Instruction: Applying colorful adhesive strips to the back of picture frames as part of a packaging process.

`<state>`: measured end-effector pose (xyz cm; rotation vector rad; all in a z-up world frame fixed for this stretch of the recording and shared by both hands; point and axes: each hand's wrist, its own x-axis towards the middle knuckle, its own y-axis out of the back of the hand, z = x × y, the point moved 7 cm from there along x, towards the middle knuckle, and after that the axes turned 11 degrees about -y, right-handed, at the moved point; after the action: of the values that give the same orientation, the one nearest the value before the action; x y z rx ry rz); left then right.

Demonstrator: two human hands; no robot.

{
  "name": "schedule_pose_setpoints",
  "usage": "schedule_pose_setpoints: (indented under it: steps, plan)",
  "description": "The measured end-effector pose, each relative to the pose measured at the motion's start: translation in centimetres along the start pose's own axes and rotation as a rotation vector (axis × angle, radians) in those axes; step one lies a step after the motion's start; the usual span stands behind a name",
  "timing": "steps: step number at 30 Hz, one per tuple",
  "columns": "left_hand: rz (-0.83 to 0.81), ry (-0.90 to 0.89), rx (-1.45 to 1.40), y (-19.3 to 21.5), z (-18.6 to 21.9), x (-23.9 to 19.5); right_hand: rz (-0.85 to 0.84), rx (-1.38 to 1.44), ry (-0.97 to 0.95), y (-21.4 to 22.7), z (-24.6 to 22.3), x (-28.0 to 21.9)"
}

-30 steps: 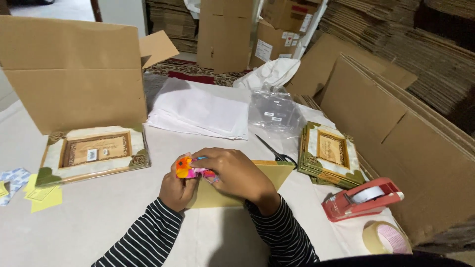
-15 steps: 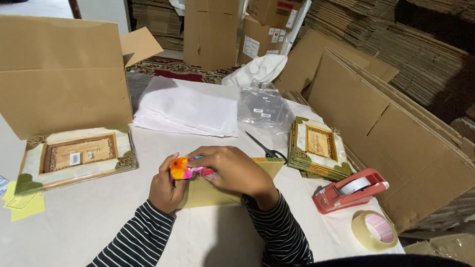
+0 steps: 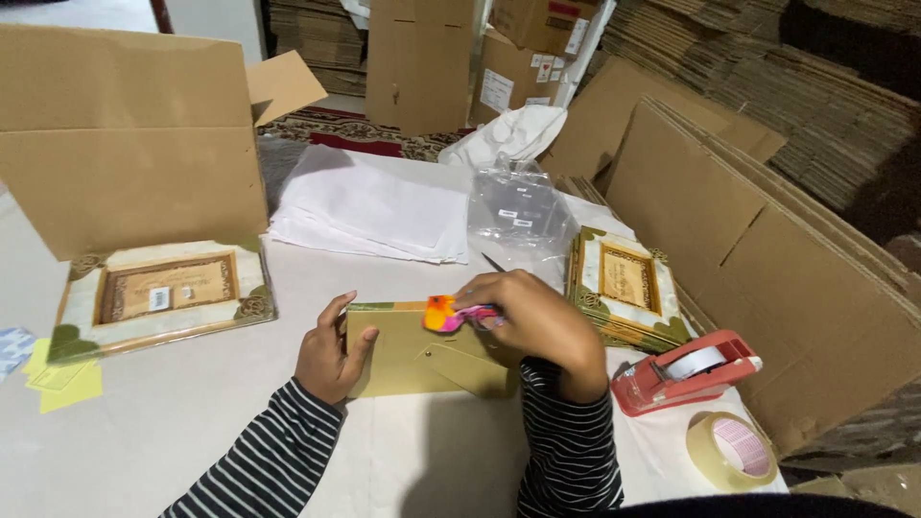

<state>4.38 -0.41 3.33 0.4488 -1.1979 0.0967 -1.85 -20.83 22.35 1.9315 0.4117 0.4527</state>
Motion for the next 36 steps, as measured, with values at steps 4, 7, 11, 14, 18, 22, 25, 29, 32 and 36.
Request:
schedule_pose_setpoints:
  steps: [4, 7, 11, 14, 18, 22, 25, 29, 32, 36]
  plan:
    - [-0.022, 0.001, 0.007, 0.1, -0.5, -0.2, -0.002, -0.054, -0.020, 0.6, 1.8, -0.7]
    - [-0.033, 0.019, 0.002, 0.0, -1.0, -0.5, 0.023, -0.067, -0.221, 1.7, 2.8, -1.8]
    - [-0.037, 0.024, 0.004, 0.0, -1.4, -0.7, 0.167, -0.005, -0.205, 4.6, 0.8, -3.6]
    - [-0.021, 0.013, -0.002, 0.0, -1.3, -0.7, 0.440, 0.063, 0.010, 6.5, 0.2, -5.0]
    - [-0.003, 0.014, -0.011, 0.0, -1.6, -0.9, 0.913, 0.072, 0.261, 8.1, -0.7, -7.5]
    - [0.001, 0.005, 0.011, 0.3, -0.3, 0.0, 1.078, 0.035, 0.292, 7.7, -1.5, -8.5]
    - [-0.003, -0.001, 0.004, 0.1, -0.9, -0.8, 1.063, 0.035, 0.320, 7.4, -2.0, -8.5]
    - [0.000, -0.016, 0.007, 0.0, -0.6, -0.6, 1.052, 0.082, 0.335, 6.9, -0.1, -8.1]
    - [0.002, -0.017, 0.003, 0.0, -0.6, -0.6, 1.111, 0.111, 0.375, 6.8, 4.3, -8.1]
    - [-0.008, 0.005, 0.022, 0.1, 0.3, -0.3, 1.330, 0.113, 0.306, 7.5, 2.2, -10.3]
